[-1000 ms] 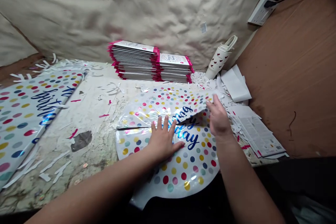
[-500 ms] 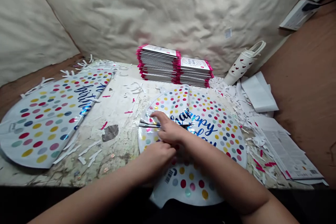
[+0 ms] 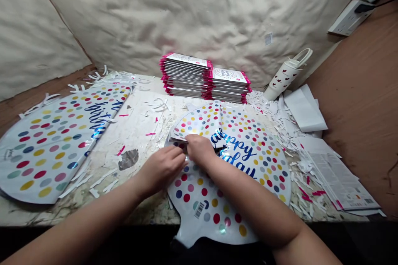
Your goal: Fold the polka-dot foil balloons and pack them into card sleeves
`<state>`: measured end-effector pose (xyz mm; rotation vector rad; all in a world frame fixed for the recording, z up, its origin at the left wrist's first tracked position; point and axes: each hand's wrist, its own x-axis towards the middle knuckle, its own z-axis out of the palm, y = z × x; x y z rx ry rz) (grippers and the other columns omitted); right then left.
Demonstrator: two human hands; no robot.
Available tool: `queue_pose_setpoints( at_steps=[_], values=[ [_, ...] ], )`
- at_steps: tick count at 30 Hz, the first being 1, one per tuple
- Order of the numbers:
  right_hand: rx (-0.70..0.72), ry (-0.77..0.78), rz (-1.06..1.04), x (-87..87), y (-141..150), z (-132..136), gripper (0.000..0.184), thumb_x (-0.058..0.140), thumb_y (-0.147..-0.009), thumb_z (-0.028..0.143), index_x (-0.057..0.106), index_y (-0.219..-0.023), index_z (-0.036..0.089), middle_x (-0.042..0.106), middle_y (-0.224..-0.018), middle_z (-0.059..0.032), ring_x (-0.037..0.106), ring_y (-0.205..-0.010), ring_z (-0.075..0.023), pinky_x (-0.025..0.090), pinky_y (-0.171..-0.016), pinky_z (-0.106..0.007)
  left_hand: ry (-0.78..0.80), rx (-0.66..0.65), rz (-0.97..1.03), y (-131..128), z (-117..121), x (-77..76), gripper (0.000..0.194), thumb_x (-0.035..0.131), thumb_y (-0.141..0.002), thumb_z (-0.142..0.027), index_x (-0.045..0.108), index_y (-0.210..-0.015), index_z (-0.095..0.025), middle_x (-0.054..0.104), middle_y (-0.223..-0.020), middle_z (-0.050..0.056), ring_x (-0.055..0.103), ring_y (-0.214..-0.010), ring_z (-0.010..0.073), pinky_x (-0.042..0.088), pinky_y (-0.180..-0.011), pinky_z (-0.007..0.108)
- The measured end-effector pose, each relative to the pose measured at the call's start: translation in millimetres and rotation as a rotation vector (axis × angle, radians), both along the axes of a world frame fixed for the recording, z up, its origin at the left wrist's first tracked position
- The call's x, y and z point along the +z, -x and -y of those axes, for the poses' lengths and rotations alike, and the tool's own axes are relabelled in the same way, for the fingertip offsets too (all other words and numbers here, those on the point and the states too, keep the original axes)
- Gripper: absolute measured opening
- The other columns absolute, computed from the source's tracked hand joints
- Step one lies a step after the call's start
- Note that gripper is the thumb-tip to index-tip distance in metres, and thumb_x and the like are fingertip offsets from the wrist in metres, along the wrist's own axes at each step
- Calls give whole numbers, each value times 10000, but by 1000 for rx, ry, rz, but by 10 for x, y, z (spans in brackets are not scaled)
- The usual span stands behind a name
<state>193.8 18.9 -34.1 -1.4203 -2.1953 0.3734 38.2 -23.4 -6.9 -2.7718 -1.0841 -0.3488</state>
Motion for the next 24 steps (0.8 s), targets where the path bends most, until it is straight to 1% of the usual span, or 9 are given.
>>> queue_pose_setpoints(
  at_steps=[3,5,8,10,12,14,18,20,24],
  values=[
    [-149,-110,-135,256,-493,-121,244,425,-827,150,658,-896,167,687,-783,-31,615,-700,-145,480,-650,-245,215,48,-55,-22,9,-208,642,444,-802,-596,481,-1285,-175,435,-1353,160,346,-1256,357,310,-999,467],
    [-310,-239,-234,552,-962,-159,347,321,-903,206,596,-1081,94,680,-926,-84,620,-803,-158,488,-688,-270,312,136,-93,-24,-25,-274,836,414,-733,-714,304,-1396,-216,262,-1456,157,184,-1324,410,245,-1023,519],
    [-533,-589,-379,970,-1539,-51,369,403,-900,332,624,-1038,71,679,-908,-103,626,-830,-202,494,-721,-334,395,187,-113,-35,-77,-257,859,395,-719,-739,257,-1409,-247,184,-1479,155,120,-1333,426,228,-1028,538],
    [-460,-741,-404,1082,-1682,137,256,543,-838,291,667,-991,128,698,-893,-70,646,-814,-199,511,-741,-341,439,190,-88,-13,-117,-206,790,401,-749,-702,309,-1391,-252,214,-1474,133,141,-1336,408,234,-1034,533],
    [-216,-661,-342,1004,-1635,376,246,581,-813,209,657,-1046,193,693,-995,-47,651,-886,-193,523,-801,-357,507,224,14,66,-171,-134,641,373,-818,-619,427,-1328,-235,349,-1426,106,289,-1305,343,303,-1027,469],
    [31,-454,-228,767,-1496,618,306,541,-835,169,612,-1122,247,647,-1123,-29,617,-1012,-189,500,-891,-398,493,335,222,189,-221,-34,505,340,-875,-522,539,-1211,-202,530,-1283,86,484,-1170,257,415,-954,371],
    [305,-148,-12,154,-1298,985,307,478,-875,193,601,-1145,272,612,-1175,-34,543,-1131,-193,422,-984,-437,49,547,574,294,-219,204,306,407,-892,-378,580,-1052,-182,625,-1017,37,579,-925,174,479,-851,337],
    [365,-66,24,-55,-1291,1075,298,471,-881,206,608,-1140,260,616,-1167,-42,524,-1152,-193,402,-998,-428,-57,364,572,147,-176,252,227,454,-878,-295,594,-1013,-178,633,-978,30,580,-913,162,472,-870,334],
    [401,-19,22,-193,-1322,1104,298,448,-889,199,610,-1137,237,612,-1175,-49,503,-1171,-190,376,-1015,-415,171,-255,203,-447,-169,74,346,353,-905,-210,546,-1188,-167,573,-1234,65,474,-1184,178,374,-1006,322]
  ],
)
